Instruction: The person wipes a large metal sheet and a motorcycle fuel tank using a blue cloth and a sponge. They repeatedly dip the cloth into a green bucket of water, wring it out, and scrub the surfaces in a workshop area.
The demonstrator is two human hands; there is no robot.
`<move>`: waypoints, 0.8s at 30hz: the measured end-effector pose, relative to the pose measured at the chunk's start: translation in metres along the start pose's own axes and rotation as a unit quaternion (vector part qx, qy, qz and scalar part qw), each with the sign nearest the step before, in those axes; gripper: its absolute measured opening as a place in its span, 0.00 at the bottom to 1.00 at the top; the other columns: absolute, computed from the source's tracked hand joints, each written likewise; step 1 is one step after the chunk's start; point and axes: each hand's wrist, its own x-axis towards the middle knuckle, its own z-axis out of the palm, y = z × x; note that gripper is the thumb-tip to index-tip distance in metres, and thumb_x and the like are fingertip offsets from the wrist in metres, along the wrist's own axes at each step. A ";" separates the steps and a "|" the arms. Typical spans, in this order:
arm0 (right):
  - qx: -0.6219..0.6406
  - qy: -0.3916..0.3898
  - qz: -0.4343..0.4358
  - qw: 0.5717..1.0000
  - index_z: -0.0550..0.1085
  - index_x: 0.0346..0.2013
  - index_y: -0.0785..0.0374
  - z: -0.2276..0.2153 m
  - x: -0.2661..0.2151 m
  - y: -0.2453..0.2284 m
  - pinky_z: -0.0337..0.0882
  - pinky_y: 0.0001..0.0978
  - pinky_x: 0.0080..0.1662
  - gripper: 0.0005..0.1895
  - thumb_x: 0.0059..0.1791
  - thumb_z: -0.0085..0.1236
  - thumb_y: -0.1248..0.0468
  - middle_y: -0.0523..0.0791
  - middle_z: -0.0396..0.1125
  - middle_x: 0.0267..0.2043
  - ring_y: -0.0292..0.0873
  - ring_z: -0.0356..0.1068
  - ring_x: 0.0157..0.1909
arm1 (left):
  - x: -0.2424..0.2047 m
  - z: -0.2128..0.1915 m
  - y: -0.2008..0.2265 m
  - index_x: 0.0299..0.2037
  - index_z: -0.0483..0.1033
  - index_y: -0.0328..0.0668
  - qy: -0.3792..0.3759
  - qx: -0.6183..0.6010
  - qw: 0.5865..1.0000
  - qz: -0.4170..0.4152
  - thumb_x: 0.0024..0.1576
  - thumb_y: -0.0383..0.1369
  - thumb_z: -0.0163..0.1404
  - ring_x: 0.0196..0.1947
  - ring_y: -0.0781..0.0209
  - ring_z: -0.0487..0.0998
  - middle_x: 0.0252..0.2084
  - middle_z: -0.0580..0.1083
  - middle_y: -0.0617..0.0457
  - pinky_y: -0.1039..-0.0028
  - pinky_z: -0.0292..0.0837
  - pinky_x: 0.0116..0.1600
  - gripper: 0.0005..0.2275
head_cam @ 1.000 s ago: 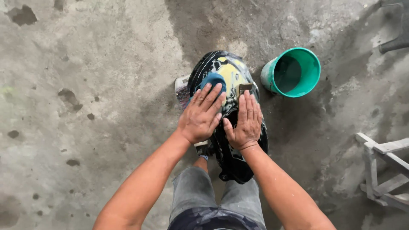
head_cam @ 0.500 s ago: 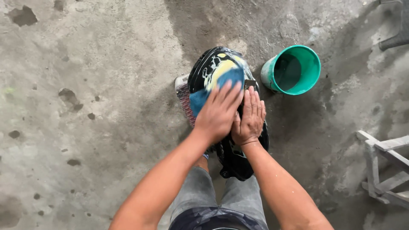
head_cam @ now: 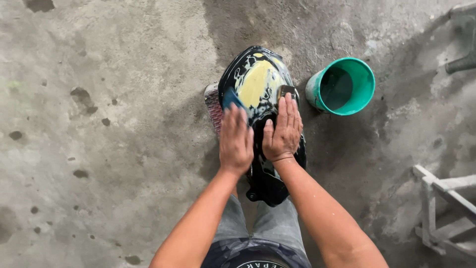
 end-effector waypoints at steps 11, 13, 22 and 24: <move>0.078 -0.036 -0.061 0.994 0.58 0.74 0.66 -0.022 -0.007 0.029 0.51 0.51 0.75 0.32 0.57 0.50 0.59 0.55 0.51 0.78 0.61 0.51 0.79 | -0.060 0.020 0.074 0.74 0.56 0.34 0.037 0.049 0.991 -0.117 0.66 0.37 0.44 0.75 0.33 0.56 0.76 0.55 0.34 0.52 0.50 0.76 0.26; 0.088 -0.063 -0.069 0.992 0.58 0.74 0.66 -0.036 -0.018 0.039 0.51 0.53 0.74 0.32 0.57 0.50 0.60 0.56 0.51 0.78 0.62 0.51 0.79 | -0.057 0.020 0.069 0.73 0.58 0.36 -0.002 0.092 0.992 -0.090 0.66 0.38 0.43 0.74 0.35 0.58 0.76 0.56 0.36 0.52 0.50 0.76 0.26; 0.085 -0.174 -0.139 0.971 0.53 0.74 0.69 -0.053 -0.048 0.064 0.46 0.55 0.75 0.38 0.55 0.52 0.55 0.59 0.44 0.79 0.62 0.44 0.80 | 0.016 0.055 0.036 0.75 0.58 0.36 0.185 0.084 0.953 -0.224 0.71 0.44 0.38 0.76 0.35 0.58 0.77 0.57 0.39 0.52 0.51 0.78 0.26; 0.094 -0.176 -0.135 0.971 0.49 0.77 0.70 -0.043 0.011 0.042 0.41 0.56 0.76 0.40 0.57 0.50 0.53 0.59 0.40 0.81 0.62 0.40 0.82 | 0.017 0.055 0.033 0.75 0.56 0.35 0.191 0.088 0.962 -0.174 0.70 0.46 0.38 0.76 0.36 0.59 0.77 0.56 0.37 0.52 0.51 0.79 0.28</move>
